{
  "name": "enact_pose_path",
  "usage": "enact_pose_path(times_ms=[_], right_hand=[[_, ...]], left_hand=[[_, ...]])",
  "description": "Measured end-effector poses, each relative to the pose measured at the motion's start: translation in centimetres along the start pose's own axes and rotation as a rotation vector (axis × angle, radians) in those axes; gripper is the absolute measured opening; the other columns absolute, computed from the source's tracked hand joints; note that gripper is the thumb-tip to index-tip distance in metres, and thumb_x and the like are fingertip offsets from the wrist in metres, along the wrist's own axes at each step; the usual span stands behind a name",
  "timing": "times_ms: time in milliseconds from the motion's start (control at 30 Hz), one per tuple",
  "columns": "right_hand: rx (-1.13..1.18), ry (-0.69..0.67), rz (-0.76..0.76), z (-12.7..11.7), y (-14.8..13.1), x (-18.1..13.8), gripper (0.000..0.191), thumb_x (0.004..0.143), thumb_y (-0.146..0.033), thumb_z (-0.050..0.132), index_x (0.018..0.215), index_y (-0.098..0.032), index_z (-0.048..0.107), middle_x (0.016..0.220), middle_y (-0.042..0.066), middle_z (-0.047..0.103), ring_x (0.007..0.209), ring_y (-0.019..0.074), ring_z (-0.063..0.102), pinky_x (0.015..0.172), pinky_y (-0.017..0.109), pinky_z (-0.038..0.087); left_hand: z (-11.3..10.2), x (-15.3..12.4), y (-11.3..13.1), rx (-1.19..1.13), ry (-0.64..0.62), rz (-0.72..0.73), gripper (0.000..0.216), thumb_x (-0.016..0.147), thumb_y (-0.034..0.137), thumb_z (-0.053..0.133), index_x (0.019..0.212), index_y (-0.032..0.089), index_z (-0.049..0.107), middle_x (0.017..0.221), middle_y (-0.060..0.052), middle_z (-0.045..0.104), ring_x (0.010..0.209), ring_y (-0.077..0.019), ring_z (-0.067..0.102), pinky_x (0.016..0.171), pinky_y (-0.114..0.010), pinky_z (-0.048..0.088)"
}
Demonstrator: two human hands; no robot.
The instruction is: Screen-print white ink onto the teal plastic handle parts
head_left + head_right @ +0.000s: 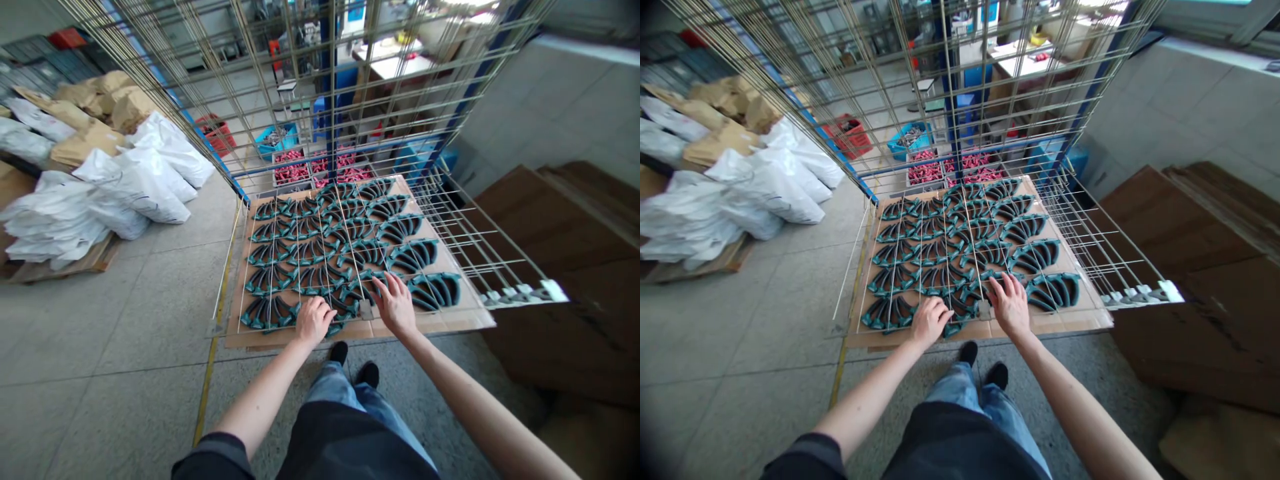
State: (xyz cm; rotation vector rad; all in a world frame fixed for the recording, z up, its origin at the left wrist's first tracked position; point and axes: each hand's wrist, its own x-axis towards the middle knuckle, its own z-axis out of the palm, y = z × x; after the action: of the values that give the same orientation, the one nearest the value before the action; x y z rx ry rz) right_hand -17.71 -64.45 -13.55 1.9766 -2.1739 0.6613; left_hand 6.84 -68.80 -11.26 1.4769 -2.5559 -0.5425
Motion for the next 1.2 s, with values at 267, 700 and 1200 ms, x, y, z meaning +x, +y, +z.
enact_pose_path(times_ms=[267,700,1200], right_hand=[[-0.108,-0.153,-0.007,4.8,-0.4,-0.7,0.049,0.096,-0.048,0.04,0.14,-0.028,0.045,0.152,0.01,0.032,0.141,0.0321,0.019,0.111,0.058,0.016],[-0.096,-0.19,0.025,5.6,-0.1,-1.0,0.049,0.096,-0.045,0.042,0.142,-0.029,0.042,0.155,0.007,0.025,0.142,0.0311,0.016,0.112,0.058,0.016],[-0.021,-0.133,0.064,5.4,0.4,-1.0,0.043,0.096,-0.042,0.043,0.136,-0.028,0.05,0.148,0.007,0.039,0.139,0.0289,0.028,0.111,0.054,0.026]], left_hand=[[4.9,3.8,0.9,0.171,0.236,-0.058,0.056,0.095,0.047,0.037,0.146,0.025,0.038,0.155,-0.008,0.031,0.145,-0.0313,0.02,0.116,-0.055,0.022],[7.5,4.4,0.4,0.19,0.146,-0.101,0.059,0.095,0.049,0.034,0.149,0.024,0.03,0.158,-0.005,0.022,0.146,-0.0287,0.014,0.117,-0.058,0.017],[7.5,4.3,0.1,0.193,0.171,-0.098,0.055,0.094,0.042,0.04,0.146,0.025,0.037,0.155,-0.006,0.029,0.144,-0.0286,0.022,0.116,-0.057,0.02]])
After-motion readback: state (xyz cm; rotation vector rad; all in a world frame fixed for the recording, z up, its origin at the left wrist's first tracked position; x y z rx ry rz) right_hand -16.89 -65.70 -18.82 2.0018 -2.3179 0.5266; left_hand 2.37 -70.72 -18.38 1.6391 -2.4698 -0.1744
